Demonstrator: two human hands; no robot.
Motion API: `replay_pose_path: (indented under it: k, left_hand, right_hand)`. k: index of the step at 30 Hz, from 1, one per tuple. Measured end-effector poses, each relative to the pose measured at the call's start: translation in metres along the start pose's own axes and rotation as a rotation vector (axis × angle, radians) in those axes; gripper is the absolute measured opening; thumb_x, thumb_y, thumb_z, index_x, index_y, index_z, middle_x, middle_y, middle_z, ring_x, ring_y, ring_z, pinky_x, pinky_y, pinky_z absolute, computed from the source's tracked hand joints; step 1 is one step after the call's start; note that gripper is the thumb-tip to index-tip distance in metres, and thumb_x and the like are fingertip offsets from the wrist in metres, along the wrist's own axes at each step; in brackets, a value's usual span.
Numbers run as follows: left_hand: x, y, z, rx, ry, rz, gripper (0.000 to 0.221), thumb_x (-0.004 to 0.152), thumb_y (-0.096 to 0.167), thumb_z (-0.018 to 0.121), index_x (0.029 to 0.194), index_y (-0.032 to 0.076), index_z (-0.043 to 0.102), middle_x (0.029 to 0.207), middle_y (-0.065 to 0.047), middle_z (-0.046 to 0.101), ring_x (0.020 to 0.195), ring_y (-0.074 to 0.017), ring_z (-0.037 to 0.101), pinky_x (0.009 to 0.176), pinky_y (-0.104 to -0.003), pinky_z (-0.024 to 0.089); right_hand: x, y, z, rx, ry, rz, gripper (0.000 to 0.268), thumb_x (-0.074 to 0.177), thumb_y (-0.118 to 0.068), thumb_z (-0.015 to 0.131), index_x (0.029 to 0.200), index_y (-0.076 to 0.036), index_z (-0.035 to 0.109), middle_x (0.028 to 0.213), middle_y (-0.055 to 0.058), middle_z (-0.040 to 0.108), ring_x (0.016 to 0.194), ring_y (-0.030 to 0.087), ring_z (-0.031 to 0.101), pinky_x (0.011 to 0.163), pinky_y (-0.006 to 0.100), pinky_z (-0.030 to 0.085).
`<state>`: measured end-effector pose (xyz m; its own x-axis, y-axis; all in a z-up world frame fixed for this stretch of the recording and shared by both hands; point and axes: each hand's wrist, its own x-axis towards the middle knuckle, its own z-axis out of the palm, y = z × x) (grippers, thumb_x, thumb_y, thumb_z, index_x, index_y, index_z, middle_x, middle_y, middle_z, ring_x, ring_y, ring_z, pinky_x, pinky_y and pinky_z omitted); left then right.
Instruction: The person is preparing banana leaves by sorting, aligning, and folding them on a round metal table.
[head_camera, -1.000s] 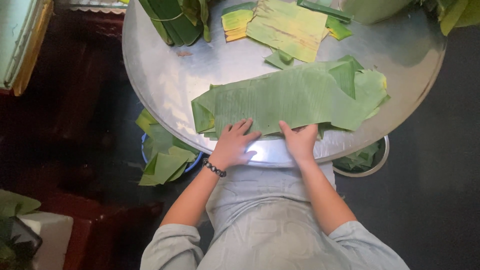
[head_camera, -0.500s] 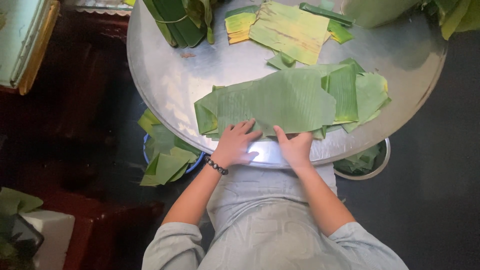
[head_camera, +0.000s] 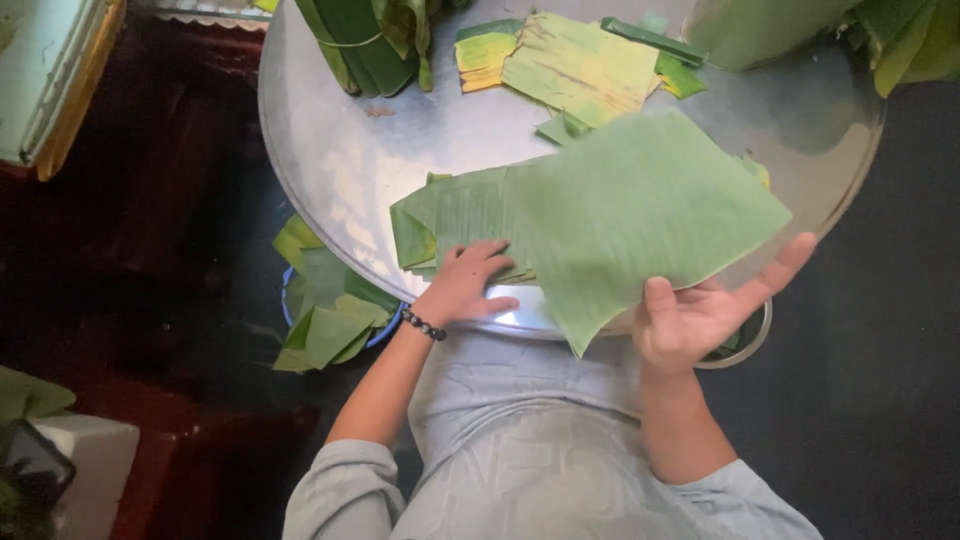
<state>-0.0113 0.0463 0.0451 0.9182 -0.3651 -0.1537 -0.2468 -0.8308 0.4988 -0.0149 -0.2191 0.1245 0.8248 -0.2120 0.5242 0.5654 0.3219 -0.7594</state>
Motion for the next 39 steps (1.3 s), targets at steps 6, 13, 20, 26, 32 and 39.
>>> replay_pose_path:
  k: [6, 13, 20, 26, 32, 39]
  left_hand:
    - [-0.022, 0.018, 0.002, -1.089, 0.432, 0.190, 0.066, 0.105, 0.051, 0.025, 0.139, 0.006, 0.060, 0.138, -0.017, 0.065, 0.135, -0.0309, 0.057, 0.115, -0.050, 0.032]
    - [-0.026, -0.002, 0.020, -1.135, 0.716, -0.260, 0.130, 0.079, 0.021, 0.087, 0.165, 0.032, -0.011, 0.139, -0.025, 0.049, 0.119, -0.0354, 0.063, 0.102, -0.043, 0.055]
    - [-0.026, 0.003, 0.005, -0.638, 0.642, -0.474, 0.083, 0.077, -0.006, 0.072, 0.153, 0.019, 0.049, 0.129, -0.028, 0.062, 0.121, -0.0461, 0.062, 0.100, -0.050, 0.055]
    - [-0.015, -0.061, 0.048, -0.312, 0.852, -0.348, 0.038, 0.081, -0.004, 0.067, 0.113, 0.015, 0.076, 0.101, -0.013, 0.075, 0.099, -0.0368, 0.071, 0.094, -0.046, 0.054]
    - [-0.007, -0.067, 0.067, 0.175, 0.969, -0.296, 0.021, 0.090, 0.015, 0.066, 0.107, 0.025, 0.074, 0.112, 0.002, 0.064, 0.102, -0.0214, 0.064, 0.085, -0.038, 0.047]
    - [-0.029, -0.014, 0.045, -0.095, 0.840, -0.396, 0.042, 0.091, 0.038, 0.077, 0.120, 0.008, 0.073, 0.131, -0.022, 0.058, 0.121, -0.0399, 0.063, 0.100, -0.049, 0.053]
  right_hand:
    - [-0.034, 0.089, 0.023, -0.313, 0.014, -0.177, 0.109, 0.083, -0.001, 0.091, 0.164, -0.014, 0.019, 0.166, 0.011, 0.024, 0.154, 0.019, 0.031, 0.129, 0.039, 0.029]
    - [-0.090, 0.178, 0.025, -0.765, -0.385, 0.190, 0.052, 0.079, -0.023, 0.086, 0.128, -0.034, 0.074, 0.102, 0.000, 0.080, 0.084, 0.030, 0.074, 0.087, 0.039, 0.055]
    - [-0.078, 0.167, 0.020, -0.736, -0.641, 0.304, 0.063, 0.077, -0.035, 0.083, 0.139, -0.035, 0.067, 0.060, 0.001, 0.074, 0.067, 0.024, 0.075, 0.084, 0.030, 0.053]
    - [-0.061, 0.175, -0.012, -0.729, -0.302, 0.299, 0.030, 0.085, -0.018, 0.084, 0.114, -0.021, 0.082, 0.070, 0.012, 0.071, 0.070, 0.026, 0.072, 0.066, 0.029, 0.059]
    - [-0.055, 0.167, -0.020, -0.829, -0.390, 0.006, 0.033, 0.086, -0.020, 0.082, 0.119, -0.020, 0.081, 0.058, 0.008, 0.067, 0.065, 0.026, 0.065, 0.070, 0.033, 0.055]
    - [-0.074, 0.172, -0.003, -0.795, -0.392, 0.112, 0.041, 0.085, -0.017, 0.082, 0.126, -0.016, 0.077, 0.065, 0.013, 0.070, 0.067, 0.024, 0.069, 0.068, 0.031, 0.058]
